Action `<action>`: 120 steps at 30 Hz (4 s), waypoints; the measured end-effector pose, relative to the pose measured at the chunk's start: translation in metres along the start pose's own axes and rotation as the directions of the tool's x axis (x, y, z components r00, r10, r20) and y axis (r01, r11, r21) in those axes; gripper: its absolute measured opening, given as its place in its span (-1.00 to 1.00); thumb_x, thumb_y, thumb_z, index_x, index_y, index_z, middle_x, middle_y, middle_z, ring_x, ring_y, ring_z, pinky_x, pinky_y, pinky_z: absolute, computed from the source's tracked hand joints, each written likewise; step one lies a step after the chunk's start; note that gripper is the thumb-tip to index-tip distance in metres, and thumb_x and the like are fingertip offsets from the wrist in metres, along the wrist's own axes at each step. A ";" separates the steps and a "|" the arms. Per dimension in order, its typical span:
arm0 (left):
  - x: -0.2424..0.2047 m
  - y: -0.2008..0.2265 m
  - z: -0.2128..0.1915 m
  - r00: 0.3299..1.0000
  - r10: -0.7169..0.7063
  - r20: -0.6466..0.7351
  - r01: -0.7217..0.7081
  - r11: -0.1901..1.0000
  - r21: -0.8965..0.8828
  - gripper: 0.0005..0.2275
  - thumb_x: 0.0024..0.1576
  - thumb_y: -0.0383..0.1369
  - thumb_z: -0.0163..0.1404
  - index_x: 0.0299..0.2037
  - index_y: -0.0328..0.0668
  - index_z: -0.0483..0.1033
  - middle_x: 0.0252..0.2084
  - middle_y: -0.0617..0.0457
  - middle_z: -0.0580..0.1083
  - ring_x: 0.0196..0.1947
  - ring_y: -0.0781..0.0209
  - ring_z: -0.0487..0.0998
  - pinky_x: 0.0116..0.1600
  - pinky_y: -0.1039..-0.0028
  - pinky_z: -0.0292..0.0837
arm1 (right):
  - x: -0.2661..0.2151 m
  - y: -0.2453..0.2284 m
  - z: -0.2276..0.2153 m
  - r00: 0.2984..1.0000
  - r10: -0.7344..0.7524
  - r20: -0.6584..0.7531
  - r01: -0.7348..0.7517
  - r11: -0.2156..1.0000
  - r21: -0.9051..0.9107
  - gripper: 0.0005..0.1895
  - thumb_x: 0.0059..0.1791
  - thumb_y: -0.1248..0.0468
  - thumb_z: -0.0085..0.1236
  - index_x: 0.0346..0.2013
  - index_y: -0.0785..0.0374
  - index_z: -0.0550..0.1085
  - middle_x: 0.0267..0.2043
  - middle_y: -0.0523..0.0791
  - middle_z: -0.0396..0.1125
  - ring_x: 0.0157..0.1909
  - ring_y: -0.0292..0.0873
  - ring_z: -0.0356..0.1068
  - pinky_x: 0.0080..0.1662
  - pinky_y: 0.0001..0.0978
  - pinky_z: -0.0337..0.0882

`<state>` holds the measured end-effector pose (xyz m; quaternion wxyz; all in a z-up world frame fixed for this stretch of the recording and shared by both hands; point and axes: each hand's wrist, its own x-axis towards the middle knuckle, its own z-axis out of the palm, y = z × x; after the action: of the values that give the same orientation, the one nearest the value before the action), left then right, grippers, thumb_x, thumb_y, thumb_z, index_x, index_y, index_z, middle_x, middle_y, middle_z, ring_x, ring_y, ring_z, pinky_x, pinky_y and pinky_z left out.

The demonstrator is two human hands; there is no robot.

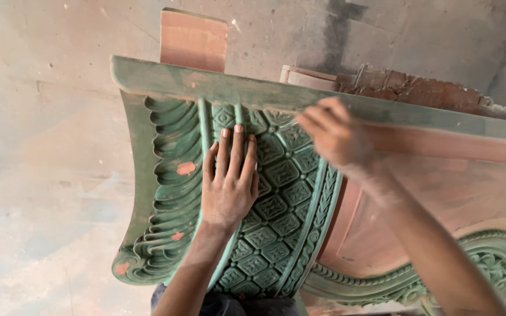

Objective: The person uses a small carving tool to refine and detail a green decorative molding with geometric and floral patterns. They hold the molding steady with one hand while carefully scraping and shaping the raised surfaces with the other.

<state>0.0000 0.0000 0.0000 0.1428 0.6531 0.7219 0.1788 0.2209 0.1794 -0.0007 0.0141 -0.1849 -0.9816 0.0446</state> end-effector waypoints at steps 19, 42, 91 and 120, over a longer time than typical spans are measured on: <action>0.001 0.002 -0.002 1.000 -0.015 -0.010 0.015 1.000 -0.015 -0.55 0.26 -0.31 -0.04 0.37 -0.23 0.35 0.49 -0.19 0.21 0.49 -0.12 0.20 0.48 0.04 0.09 | 0.024 -0.011 -0.023 0.990 0.136 -0.042 -0.127 0.977 0.170 -0.77 0.01 0.56 0.26 -0.07 0.31 0.63 -0.04 -0.08 0.49 0.08 -0.09 0.33 0.04 -0.40 0.47; -0.001 0.001 -0.003 1.000 -0.006 -0.027 0.006 1.000 -0.005 -0.53 0.25 -0.29 -0.04 0.37 -0.23 0.36 0.49 -0.19 0.22 0.49 -0.12 0.20 0.47 0.06 0.11 | 0.030 -0.020 -0.016 0.996 -0.072 -0.051 0.077 0.993 0.092 -0.73 -0.06 0.56 0.24 -0.09 0.32 0.63 -0.08 -0.11 0.50 0.06 -0.08 0.34 0.11 -0.36 0.46; -0.006 0.002 -0.004 0.994 -0.009 -0.113 0.003 0.999 -0.051 -0.53 0.26 -0.32 -0.04 0.39 -0.24 0.32 0.49 -0.18 0.22 0.50 -0.09 0.19 0.50 0.09 0.11 | 0.079 -0.103 -0.003 0.824 0.497 -0.272 -0.402 0.851 0.338 -0.97 0.13 0.46 0.12 -0.17 0.41 0.49 -0.22 0.02 0.32 -0.20 0.13 0.39 -0.17 -0.10 0.40; -0.003 0.003 -0.005 0.992 -0.014 -0.126 0.008 0.999 -0.050 -0.56 0.26 -0.32 -0.02 0.36 -0.23 0.35 0.48 -0.16 0.23 0.49 -0.08 0.21 0.48 0.11 0.12 | 0.067 -0.104 -0.019 0.689 0.706 -0.164 -0.498 0.626 0.600 -0.94 0.04 0.43 0.24 -0.22 0.38 0.52 -0.30 0.00 0.39 -0.38 -0.02 0.40 -0.32 -0.24 0.35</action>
<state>0.0005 -0.0027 0.0060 0.1140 0.6328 0.7283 0.2368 0.1214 0.1091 0.0287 0.2385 -0.5036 -0.7861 0.2677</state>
